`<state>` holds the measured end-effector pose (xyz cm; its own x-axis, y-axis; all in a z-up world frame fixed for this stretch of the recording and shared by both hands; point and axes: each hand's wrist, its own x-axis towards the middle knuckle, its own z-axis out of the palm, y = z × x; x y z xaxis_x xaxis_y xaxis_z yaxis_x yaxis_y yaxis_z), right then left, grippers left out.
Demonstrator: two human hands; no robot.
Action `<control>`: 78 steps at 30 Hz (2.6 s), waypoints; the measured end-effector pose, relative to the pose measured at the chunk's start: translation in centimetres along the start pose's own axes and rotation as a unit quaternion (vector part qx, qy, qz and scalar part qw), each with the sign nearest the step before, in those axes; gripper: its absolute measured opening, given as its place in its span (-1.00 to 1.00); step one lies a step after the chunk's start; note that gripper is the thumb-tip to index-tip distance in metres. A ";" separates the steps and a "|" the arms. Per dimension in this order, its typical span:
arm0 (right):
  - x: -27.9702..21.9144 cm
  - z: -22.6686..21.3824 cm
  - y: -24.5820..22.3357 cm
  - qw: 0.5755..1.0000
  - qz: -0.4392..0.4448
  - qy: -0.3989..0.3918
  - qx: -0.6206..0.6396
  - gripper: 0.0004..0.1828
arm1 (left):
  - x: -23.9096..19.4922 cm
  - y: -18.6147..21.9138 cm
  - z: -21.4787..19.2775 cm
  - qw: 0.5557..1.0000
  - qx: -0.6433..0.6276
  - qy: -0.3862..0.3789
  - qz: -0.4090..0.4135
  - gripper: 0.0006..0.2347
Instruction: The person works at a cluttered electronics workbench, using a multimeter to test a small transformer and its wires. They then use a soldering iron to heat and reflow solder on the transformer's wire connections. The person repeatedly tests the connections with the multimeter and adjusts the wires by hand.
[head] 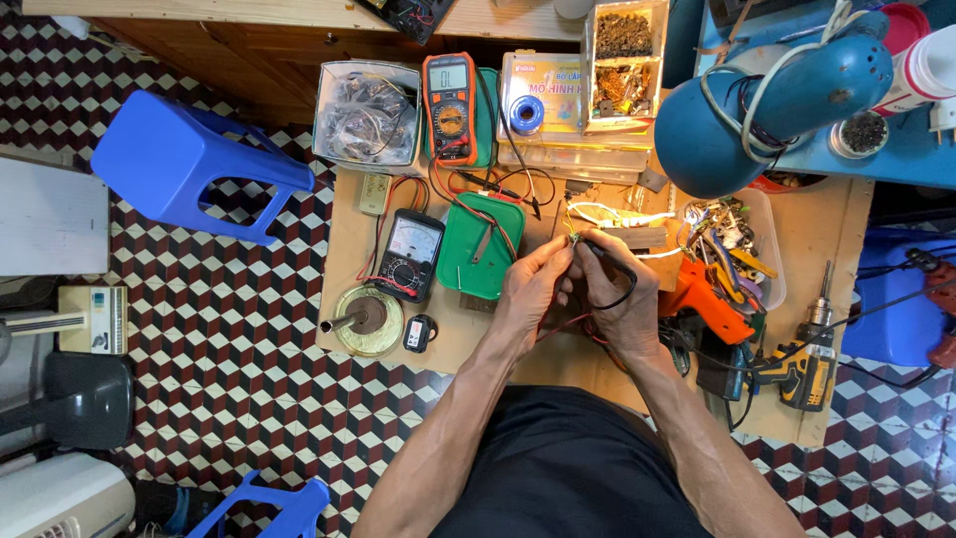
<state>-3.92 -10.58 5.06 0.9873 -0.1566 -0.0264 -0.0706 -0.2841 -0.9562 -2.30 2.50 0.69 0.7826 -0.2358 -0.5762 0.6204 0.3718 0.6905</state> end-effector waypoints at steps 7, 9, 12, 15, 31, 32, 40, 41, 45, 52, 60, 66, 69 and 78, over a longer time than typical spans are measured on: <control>-0.2 0.3 0.6 0.995 -0.086 0.017 -0.036 -0.75 | 0.6 -0.5 0.6 0.999 0.021 0.026 -0.011 -0.64; -0.2 0.3 0.7 0.994 -0.095 0.017 -0.041 -0.73 | 0.3 -0.3 0.7 0.998 0.038 0.038 -0.020 -0.63; -0.3 0.3 1.0 0.993 -0.098 0.014 -0.057 -0.72 | 0.0 0.1 1.0 0.998 0.033 0.042 -0.025 -0.63; -0.3 0.4 1.3 0.991 -0.109 0.014 -0.070 -0.72 | 0.1 0.2 1.1 0.998 0.029 0.041 -0.027 -0.63; -0.2 0.1 1.5 0.972 -0.203 0.007 -0.117 -0.70 | 1.5 -0.4 1.6 0.995 0.072 0.075 0.010 -0.69; -0.4 0.0 1.6 0.972 -0.202 0.005 -0.122 -0.69 | 1.4 -0.4 1.5 0.995 0.078 0.067 0.015 -0.70; -0.1 -0.1 1.0 0.968 -0.215 0.005 -0.127 -0.68 | 1.3 0.2 1.7 0.993 0.093 0.048 0.044 -0.69; -0.2 -0.1 1.0 0.969 -0.210 0.008 -0.128 -0.68 | 1.4 0.1 1.6 0.993 0.095 0.048 0.048 -0.69; -0.1 0.0 1.3 0.970 -0.205 0.012 -0.134 -0.69 | 1.7 -0.1 1.3 0.993 0.097 0.044 0.055 -0.67; 0.0 -0.1 1.3 0.965 -0.221 0.010 -0.142 -0.69 | 2.2 -0.3 1.2 0.992 0.106 0.050 0.046 -0.69; 0.0 -0.2 1.7 0.965 -0.218 0.004 -0.145 -0.69 | 2.3 -0.6 0.9 0.994 0.088 0.039 0.050 -0.73; 0.1 -0.2 1.9 0.964 -0.224 -0.002 -0.143 -0.68 | 2.2 -0.2 1.0 0.993 0.096 0.043 0.047 -0.72; -0.1 -0.3 1.7 0.966 -0.217 -0.007 -0.143 -0.68 | 2.0 0.1 1.0 0.993 0.107 0.047 0.034 -0.71; -0.1 -0.1 1.0 0.969 -0.201 0.001 -0.143 -0.68 | 2.3 0.1 0.9 0.991 0.122 0.044 0.038 -0.68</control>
<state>-4.09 -10.97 4.12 0.9427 0.0191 0.3332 0.2835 -0.5727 -0.7692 -0.41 1.21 -0.18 0.8264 -0.1321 -0.5473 0.5626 0.1554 0.8120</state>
